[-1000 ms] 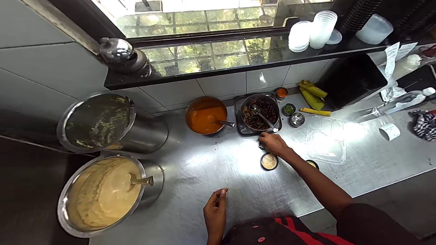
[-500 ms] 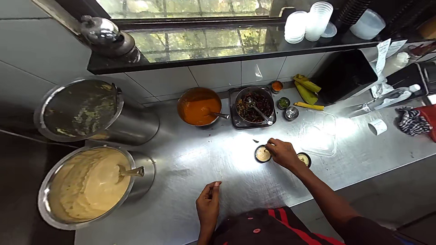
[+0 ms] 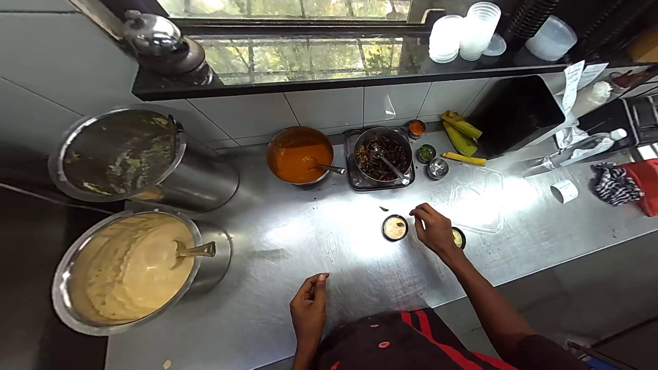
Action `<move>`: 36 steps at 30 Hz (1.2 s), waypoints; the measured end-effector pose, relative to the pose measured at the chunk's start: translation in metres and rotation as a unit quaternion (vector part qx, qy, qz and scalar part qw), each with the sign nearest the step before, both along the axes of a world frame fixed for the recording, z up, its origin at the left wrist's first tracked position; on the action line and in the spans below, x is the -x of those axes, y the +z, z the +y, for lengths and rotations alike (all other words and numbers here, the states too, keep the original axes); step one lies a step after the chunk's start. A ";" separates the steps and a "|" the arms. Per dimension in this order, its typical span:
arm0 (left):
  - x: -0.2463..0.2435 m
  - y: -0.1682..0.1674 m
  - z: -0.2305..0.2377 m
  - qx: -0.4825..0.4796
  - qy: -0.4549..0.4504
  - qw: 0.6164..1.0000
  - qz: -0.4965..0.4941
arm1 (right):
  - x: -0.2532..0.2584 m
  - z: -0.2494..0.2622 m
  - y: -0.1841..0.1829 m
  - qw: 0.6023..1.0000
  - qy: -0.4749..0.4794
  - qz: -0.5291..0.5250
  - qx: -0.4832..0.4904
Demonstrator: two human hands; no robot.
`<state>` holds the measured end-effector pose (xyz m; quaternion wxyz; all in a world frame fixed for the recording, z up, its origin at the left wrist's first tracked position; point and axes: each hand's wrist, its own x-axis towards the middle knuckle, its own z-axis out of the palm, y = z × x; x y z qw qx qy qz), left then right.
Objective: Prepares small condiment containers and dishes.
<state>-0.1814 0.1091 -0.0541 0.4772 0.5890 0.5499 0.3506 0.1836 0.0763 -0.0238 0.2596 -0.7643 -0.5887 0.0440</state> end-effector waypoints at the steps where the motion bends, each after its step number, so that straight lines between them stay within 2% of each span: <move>1: 0.001 0.000 -0.001 -0.001 -0.001 1.000 0.000 | -0.001 -0.001 0.000 1.000 -0.006 0.004 0.003; 7: 0.001 -0.003 -0.001 -0.004 0.002 1.000 0.005 | 0.004 0.005 0.019 0.999 -0.014 0.022 -0.019; 12: 0.001 0.000 0.000 -0.003 -0.010 1.000 0.015 | -0.014 0.070 0.036 0.994 0.011 0.032 -0.108; 15: 0.002 0.002 0.004 -0.012 -0.001 1.000 0.020 | -0.027 0.120 0.047 0.994 0.047 0.065 -0.071; 18: 0.005 0.004 0.008 -0.015 0.017 1.000 0.012 | -0.034 0.171 0.044 0.985 0.065 0.154 -0.031; 23: 0.007 0.005 0.012 -0.003 0.041 0.999 0.017 | -0.031 0.242 0.022 0.944 0.009 0.327 0.039; 27: 0.007 0.004 0.015 0.000 0.058 0.998 0.013 | -0.021 0.270 0.014 0.948 -0.042 0.311 0.048; 32: 0.008 0.002 0.016 0.004 0.068 0.998 -0.005 | -0.012 0.276 0.012 0.947 -0.111 0.289 0.087; 36: 0.011 -0.001 0.018 0.002 0.061 0.998 -0.010 | -0.010 0.279 0.012 0.933 -0.133 0.318 0.102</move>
